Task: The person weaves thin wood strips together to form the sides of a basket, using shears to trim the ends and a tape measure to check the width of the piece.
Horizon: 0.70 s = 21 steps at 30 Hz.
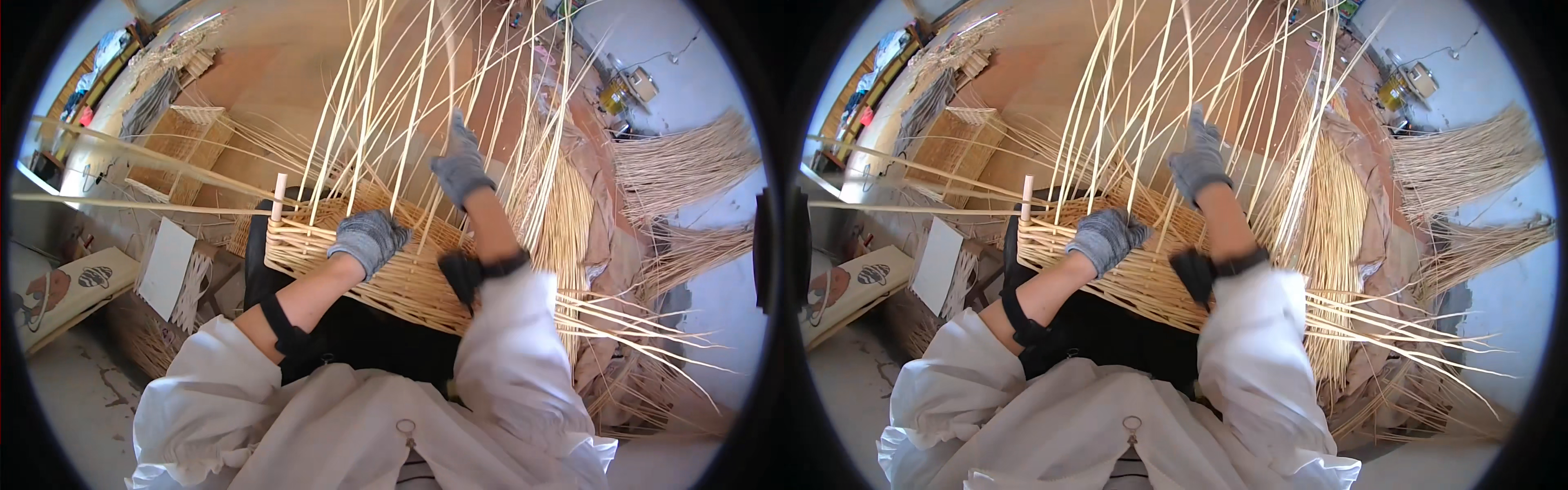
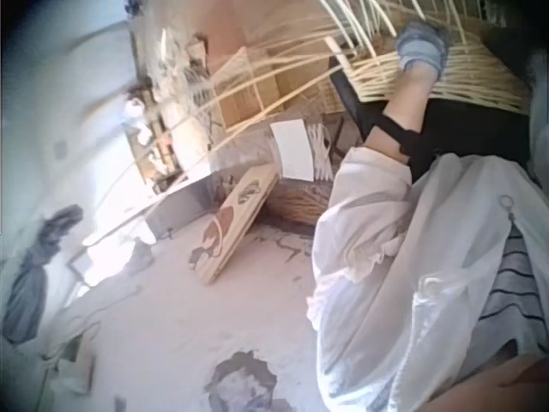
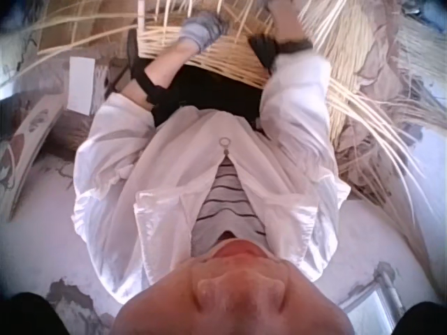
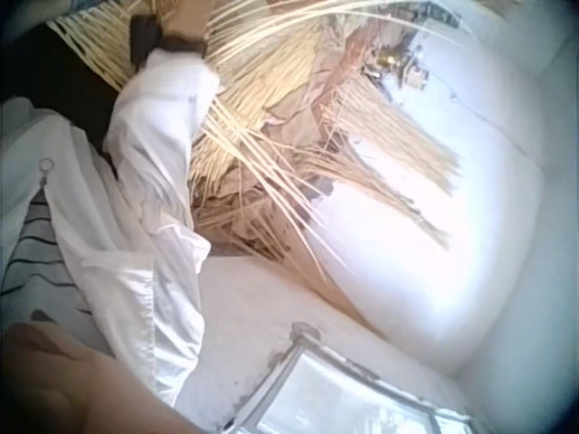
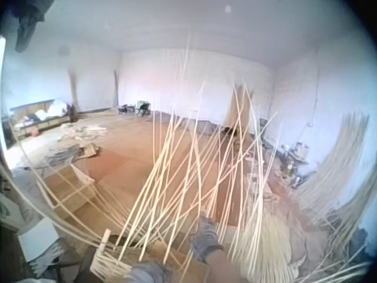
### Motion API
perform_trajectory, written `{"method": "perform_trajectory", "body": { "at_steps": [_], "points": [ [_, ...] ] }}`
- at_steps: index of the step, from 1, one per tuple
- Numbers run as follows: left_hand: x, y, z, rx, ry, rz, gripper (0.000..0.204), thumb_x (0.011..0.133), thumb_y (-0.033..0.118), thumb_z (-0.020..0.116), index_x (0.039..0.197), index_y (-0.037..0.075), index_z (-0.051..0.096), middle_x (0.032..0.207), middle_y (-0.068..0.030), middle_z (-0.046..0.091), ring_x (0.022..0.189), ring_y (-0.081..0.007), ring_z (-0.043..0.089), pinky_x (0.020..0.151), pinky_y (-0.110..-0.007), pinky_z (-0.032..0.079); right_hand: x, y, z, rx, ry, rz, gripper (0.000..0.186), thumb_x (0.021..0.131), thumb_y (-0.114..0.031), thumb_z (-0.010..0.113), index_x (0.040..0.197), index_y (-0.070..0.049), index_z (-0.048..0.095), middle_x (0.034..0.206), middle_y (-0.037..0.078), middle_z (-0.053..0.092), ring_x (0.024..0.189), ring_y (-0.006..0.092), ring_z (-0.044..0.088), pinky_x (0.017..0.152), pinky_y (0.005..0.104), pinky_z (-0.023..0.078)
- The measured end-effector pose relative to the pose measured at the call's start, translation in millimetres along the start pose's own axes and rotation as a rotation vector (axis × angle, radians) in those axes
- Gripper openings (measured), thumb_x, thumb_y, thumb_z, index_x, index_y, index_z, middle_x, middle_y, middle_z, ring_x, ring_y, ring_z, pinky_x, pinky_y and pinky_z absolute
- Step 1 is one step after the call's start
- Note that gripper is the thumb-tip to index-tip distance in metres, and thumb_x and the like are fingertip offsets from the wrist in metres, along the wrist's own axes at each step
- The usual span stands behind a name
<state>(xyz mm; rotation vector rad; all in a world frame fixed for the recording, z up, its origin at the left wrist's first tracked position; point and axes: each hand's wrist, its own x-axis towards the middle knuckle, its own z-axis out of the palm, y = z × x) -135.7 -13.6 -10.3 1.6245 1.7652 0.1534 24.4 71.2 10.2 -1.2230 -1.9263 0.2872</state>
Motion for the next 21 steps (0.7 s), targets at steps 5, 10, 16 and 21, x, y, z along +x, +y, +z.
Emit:
{"method": "perform_trajectory", "body": {
  "at_steps": [5, 10, 16, 21],
  "points": [
    [20.0, -5.7, -21.0, -0.047, -0.242, 0.114, 0.059, 0.079, 0.056, 0.056, 0.103, 0.003, 0.064, 0.103, -0.0190, 0.063, 0.097, -0.0327, 0.059, 0.087, -0.038, 0.045, -48.6, -14.5, -40.4, 0.881, 0.336, 0.649, 0.059, 0.085, -0.004, 0.046, 0.140, -0.006, 0.024, 0.072, 0.005, 0.050, 0.052, 0.0106, 0.045, 0.048, 0.0209, 0.047],
    [71.8, 30.8, -19.8, 0.145, -0.039, -0.016, 0.062, 0.082, 0.047, 0.059, 0.118, -0.002, 0.053, 0.118, -0.0222, 0.055, 0.111, -0.0339, 0.052, 0.095, -0.036, 0.042, -124.9, -39.7, -39.0, 0.641, 0.333, 0.404, 0.043, 0.092, -0.012, 0.045, 0.133, -0.005, 0.035, 0.065, 0.004, 0.049, 0.061, 0.0104, 0.052, 0.062, 0.0222, 0.049],
    [48.1, 64.0, 10.4, 0.280, 0.720, 0.405, 0.070, 0.076, 0.035, 0.069, 0.126, -0.005, 0.041, 0.121, -0.0255, 0.050, 0.110, -0.0349, 0.053, 0.095, -0.036, 0.042, -139.2, 8.7, -77.2, 1.009, 0.533, 0.405, 0.010, 0.091, -0.017, 0.052, 0.090, -0.007, 0.054, 0.074, 0.009, 0.059, 0.064, 0.0169, 0.059, 0.063, 0.0301, 0.053],
    [25.8, 65.6, 45.6, -0.021, -0.239, 0.314, 0.046, 0.074, 0.036, 0.071, 0.101, 0.000, 0.061, 0.097, -0.0156, 0.065, 0.092, -0.0282, 0.062, 0.084, -0.035, 0.047, -144.5, 88.9, -124.2, 1.018, 0.210, 0.856, 0.009, 0.082, 0.000, 0.056, 0.089, -0.003, 0.051, 0.073, 0.008, 0.058, 0.061, 0.0187, 0.058, 0.058, 0.0310, 0.050]
  ]
}}
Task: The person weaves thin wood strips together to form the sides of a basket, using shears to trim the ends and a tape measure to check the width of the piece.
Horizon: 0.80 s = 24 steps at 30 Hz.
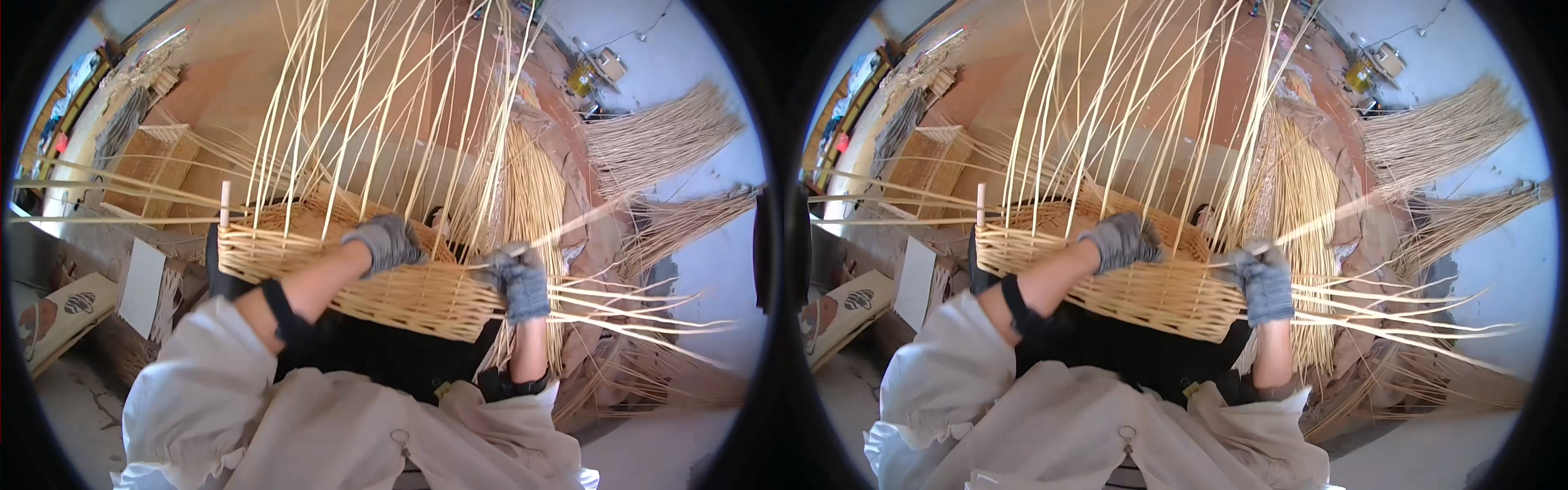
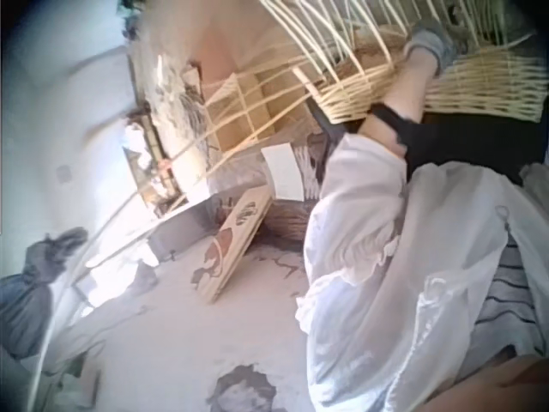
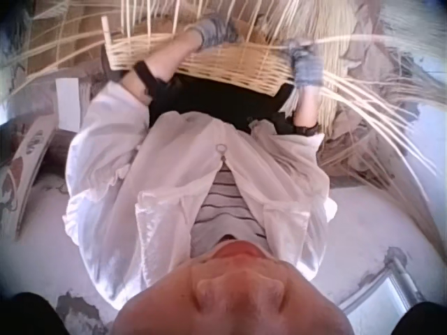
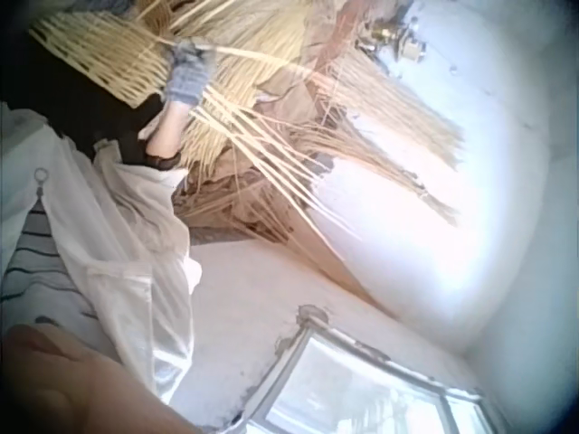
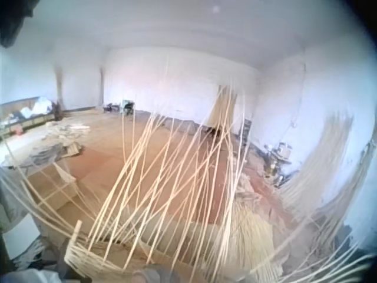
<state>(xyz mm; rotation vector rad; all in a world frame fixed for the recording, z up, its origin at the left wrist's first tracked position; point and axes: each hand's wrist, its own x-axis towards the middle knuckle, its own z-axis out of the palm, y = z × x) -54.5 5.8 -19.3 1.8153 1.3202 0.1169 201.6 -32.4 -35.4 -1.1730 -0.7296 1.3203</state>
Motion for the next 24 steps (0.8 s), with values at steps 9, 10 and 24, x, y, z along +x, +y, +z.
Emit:
{"method": "perform_trajectory", "body": {
  "at_steps": [9, 10, 24],
  "points": [
    [3.6, 14.1, -0.6, 0.191, 0.038, -0.184, 0.047, 0.082, 0.045, 0.056, 0.105, 0.005, 0.064, 0.101, -0.0174, 0.064, 0.097, -0.0323, 0.059, 0.089, -0.038, 0.044, 77.3, -9.5, 70.8, -0.638, -0.010, -0.596, 0.035, 0.091, -0.020, 0.043, 0.122, -0.003, 0.043, 0.077, 0.004, 0.053, 0.064, 0.0135, 0.053, 0.057, 0.0304, 0.048],
    [6.5, 15.1, -3.6, 0.201, -0.016, -0.138, 0.051, 0.081, 0.048, 0.056, 0.107, 0.004, 0.062, 0.102, -0.0175, 0.063, 0.099, -0.0326, 0.058, 0.089, -0.038, 0.044, 54.4, -10.2, 55.2, -0.068, 0.049, -0.397, 0.040, 0.093, -0.021, 0.041, 0.129, -0.004, 0.037, 0.070, 0.000, 0.050, 0.055, 0.0103, 0.050, 0.048, 0.0269, 0.047],
    [30.0, 87.8, 27.6, 0.234, -0.079, 0.087, 0.059, 0.077, 0.033, 0.067, 0.124, 0.003, 0.048, 0.117, -0.0217, 0.055, 0.110, -0.0331, 0.053, 0.094, -0.036, 0.042, -27.4, -52.7, -11.9, -0.162, 0.186, -0.216, 0.014, 0.083, 0.006, 0.051, 0.092, -0.004, 0.048, 0.068, 0.009, 0.055, 0.060, 0.0185, 0.058, 0.056, 0.0324, 0.055]
  ]
}}
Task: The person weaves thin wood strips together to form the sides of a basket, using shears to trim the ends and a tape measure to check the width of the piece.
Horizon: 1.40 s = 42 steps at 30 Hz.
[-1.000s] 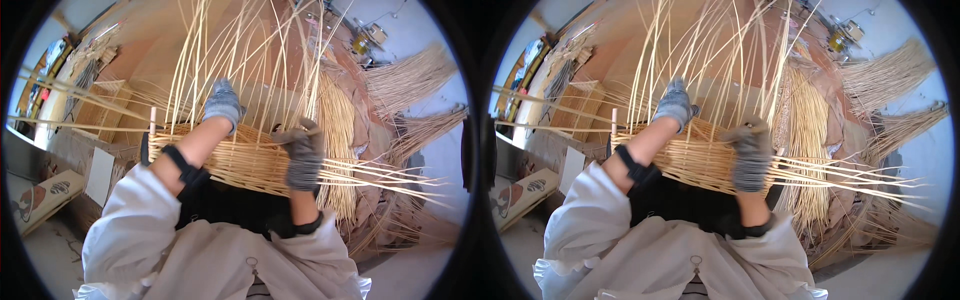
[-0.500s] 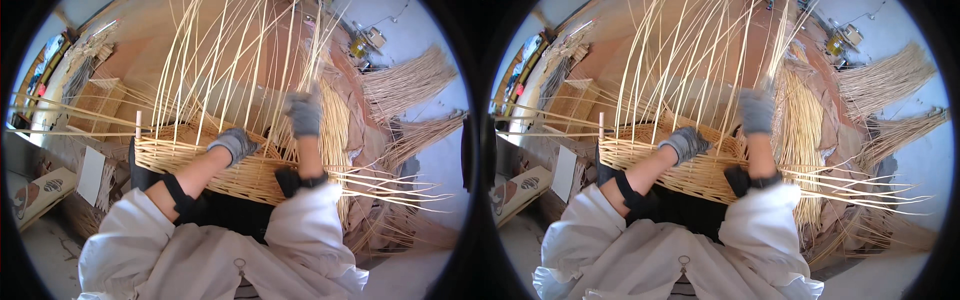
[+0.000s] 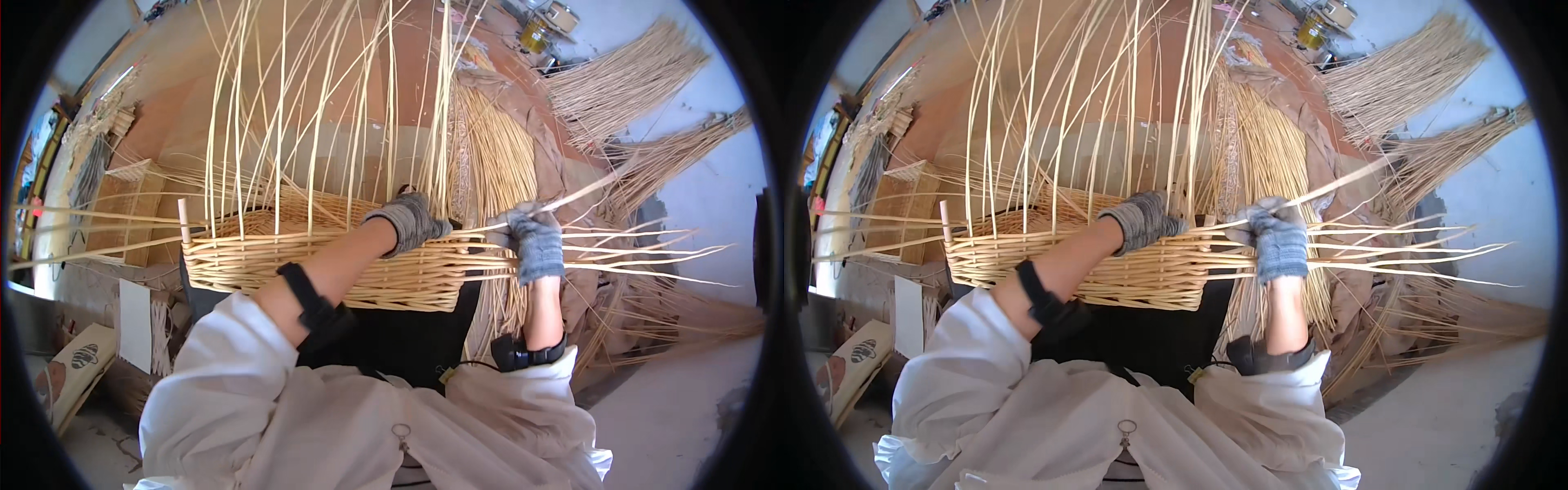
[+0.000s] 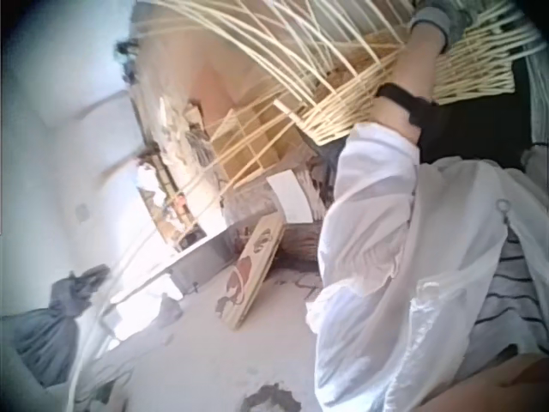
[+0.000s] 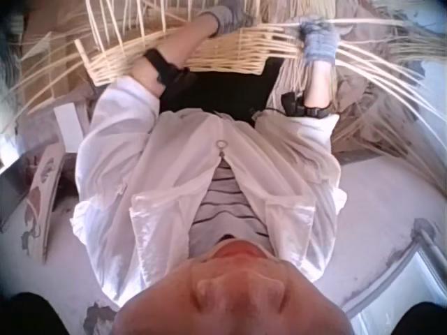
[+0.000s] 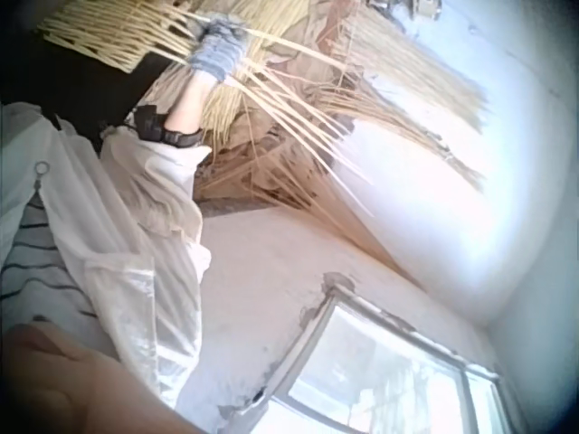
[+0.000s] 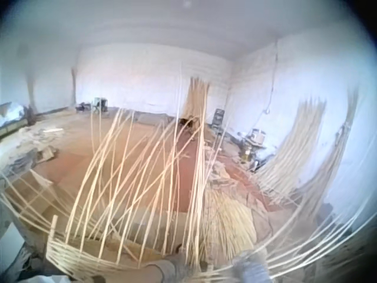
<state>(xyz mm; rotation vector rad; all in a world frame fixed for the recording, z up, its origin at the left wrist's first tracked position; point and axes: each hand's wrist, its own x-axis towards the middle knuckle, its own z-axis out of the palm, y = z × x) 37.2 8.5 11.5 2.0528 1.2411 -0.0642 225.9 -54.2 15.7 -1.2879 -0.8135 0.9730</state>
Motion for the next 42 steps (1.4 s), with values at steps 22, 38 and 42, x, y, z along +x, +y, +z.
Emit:
{"method": "perform_trajectory", "body": {
  "at_steps": [22, 38, 42],
  "points": [
    [-14.2, -13.3, 83.8, 0.222, 0.310, 0.353, 0.065, 0.067, 0.058, 0.064, 0.111, 0.011, 0.058, 0.109, -0.0079, 0.059, 0.096, -0.0262, 0.057, 0.082, -0.042, 0.044, -14.6, 50.7, -141.8, 0.178, 0.199, 0.557, 0.010, 0.086, 0.000, 0.047, 0.095, -0.001, 0.051, 0.071, 0.010, 0.058, 0.065, 0.0273, 0.062, 0.066, 0.0503, 0.056],
    [-44.7, 1.2, 57.7, -0.952, 0.764, 0.459, 0.011, 0.087, 0.012, 0.054, 0.097, 0.007, 0.053, 0.083, -0.0051, 0.061, 0.074, -0.0216, 0.062, 0.060, -0.032, 0.051, -47.3, -54.3, 10.3, -0.935, -0.306, -0.652, 0.045, 0.082, -0.009, 0.064, 0.124, -0.004, 0.049, 0.106, 0.015, 0.061, 0.084, 0.0180, 0.062, 0.073, 0.0278, 0.051],
    [-61.2, -66.1, 29.8, -1.375, 0.331, -0.197, 0.009, 0.088, 0.007, 0.052, 0.097, 0.005, 0.053, 0.088, -0.0077, 0.060, 0.079, -0.0181, 0.062, 0.060, -0.030, 0.053, -46.7, -2.0, 9.3, -1.586, -0.707, -0.521, 0.057, 0.083, -0.056, 0.047, 0.131, -0.024, 0.045, 0.111, 0.018, 0.058, 0.100, 0.0349, 0.057, 0.085, 0.0468, 0.043]
  ]
}}
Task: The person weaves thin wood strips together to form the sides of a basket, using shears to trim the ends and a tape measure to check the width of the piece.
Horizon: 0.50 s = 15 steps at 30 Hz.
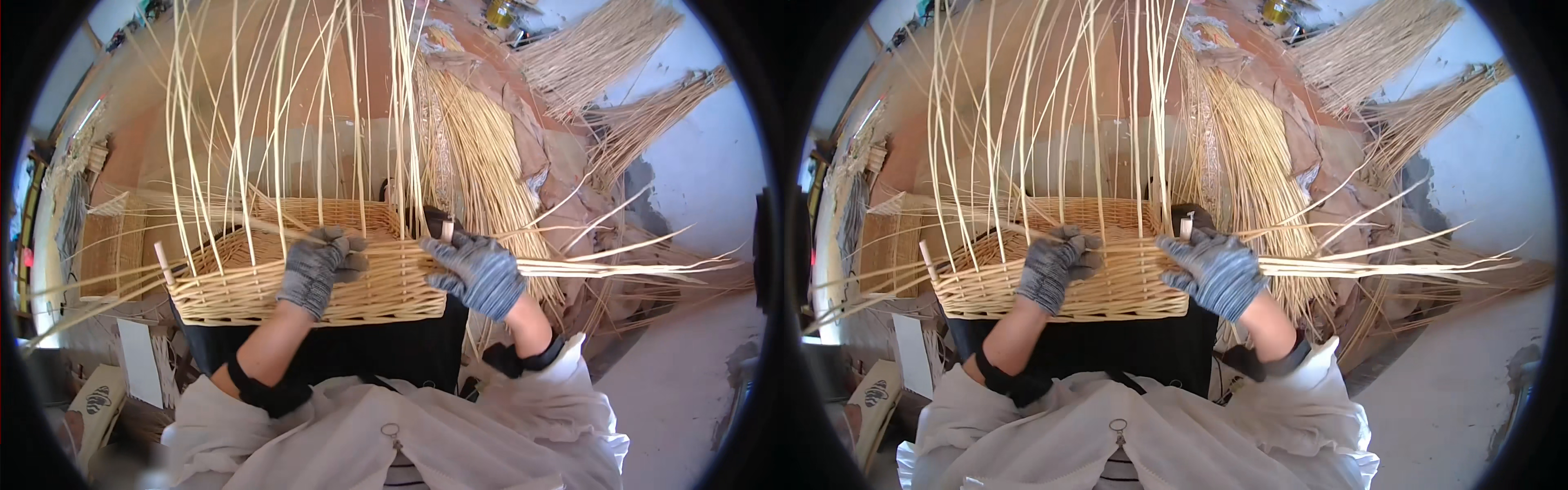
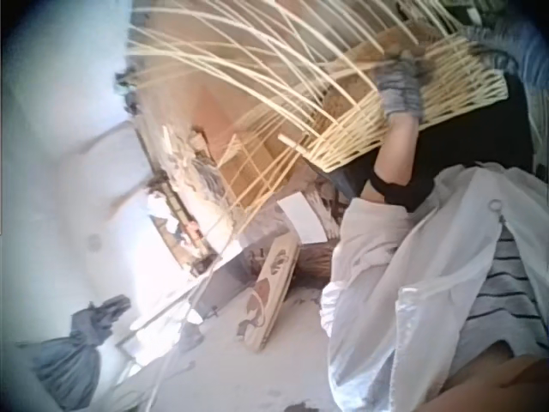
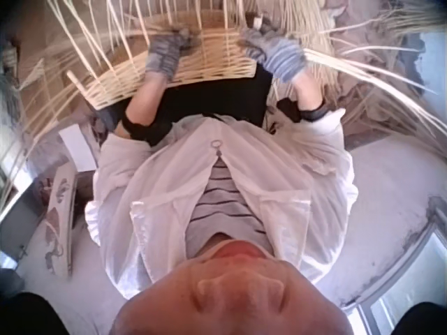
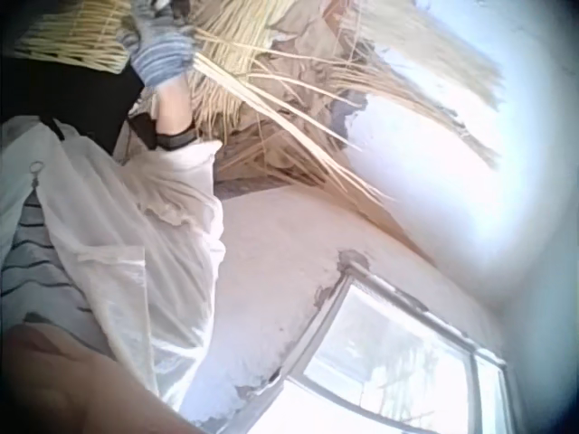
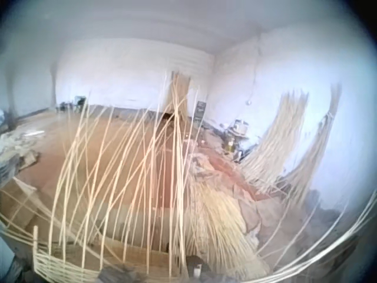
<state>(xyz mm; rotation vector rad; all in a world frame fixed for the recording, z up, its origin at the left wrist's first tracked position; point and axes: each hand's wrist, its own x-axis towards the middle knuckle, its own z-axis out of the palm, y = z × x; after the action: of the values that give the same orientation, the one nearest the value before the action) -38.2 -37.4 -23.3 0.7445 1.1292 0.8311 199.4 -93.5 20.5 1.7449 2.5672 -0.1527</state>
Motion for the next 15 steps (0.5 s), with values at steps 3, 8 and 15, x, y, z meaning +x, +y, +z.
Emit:
{"method": "perform_trajectory", "body": {
  "at_steps": [3, 8, 15],
  "points": [
    [36.3, 40.2, 36.1, 0.992, -0.064, 0.585, 0.019, 0.083, 0.004, 0.054, 0.102, 0.001, 0.051, 0.085, -0.0139, 0.062, 0.078, -0.0277, 0.064, 0.064, -0.034, 0.054, -3.4, -17.6, 23.7, -0.012, -0.127, 0.284, 0.063, 0.080, -0.059, 0.049, 0.131, -0.023, 0.044, 0.115, 0.019, 0.055, 0.101, 0.0330, 0.056, 0.082, 0.0473, 0.044],
    [110.5, 55.0, 151.5, 1.724, -0.471, 0.597, 0.038, 0.080, 0.018, 0.057, 0.111, -0.001, 0.049, 0.111, -0.0227, 0.055, 0.103, -0.0334, 0.055, 0.086, -0.039, 0.046, 24.7, -36.8, 21.4, 0.001, -0.026, 0.515, 0.072, 0.074, -0.063, 0.055, 0.127, -0.016, 0.046, 0.112, 0.018, 0.055, 0.100, 0.0324, 0.057, 0.078, 0.0467, 0.047],
    [-63.9, 27.2, -57.5, 0.996, -0.192, 0.962, 0.034, 0.080, 0.015, 0.064, 0.109, 0.002, 0.052, 0.102, -0.0185, 0.058, 0.093, -0.0247, 0.058, 0.076, -0.032, 0.046, 33.4, -17.2, 26.2, -0.248, 0.404, 0.404, 0.058, 0.070, -0.040, 0.070, 0.114, -0.004, 0.057, 0.122, 0.023, 0.048, 0.107, 0.0406, 0.050, 0.097, 0.0461, 0.036]
  ]
}}
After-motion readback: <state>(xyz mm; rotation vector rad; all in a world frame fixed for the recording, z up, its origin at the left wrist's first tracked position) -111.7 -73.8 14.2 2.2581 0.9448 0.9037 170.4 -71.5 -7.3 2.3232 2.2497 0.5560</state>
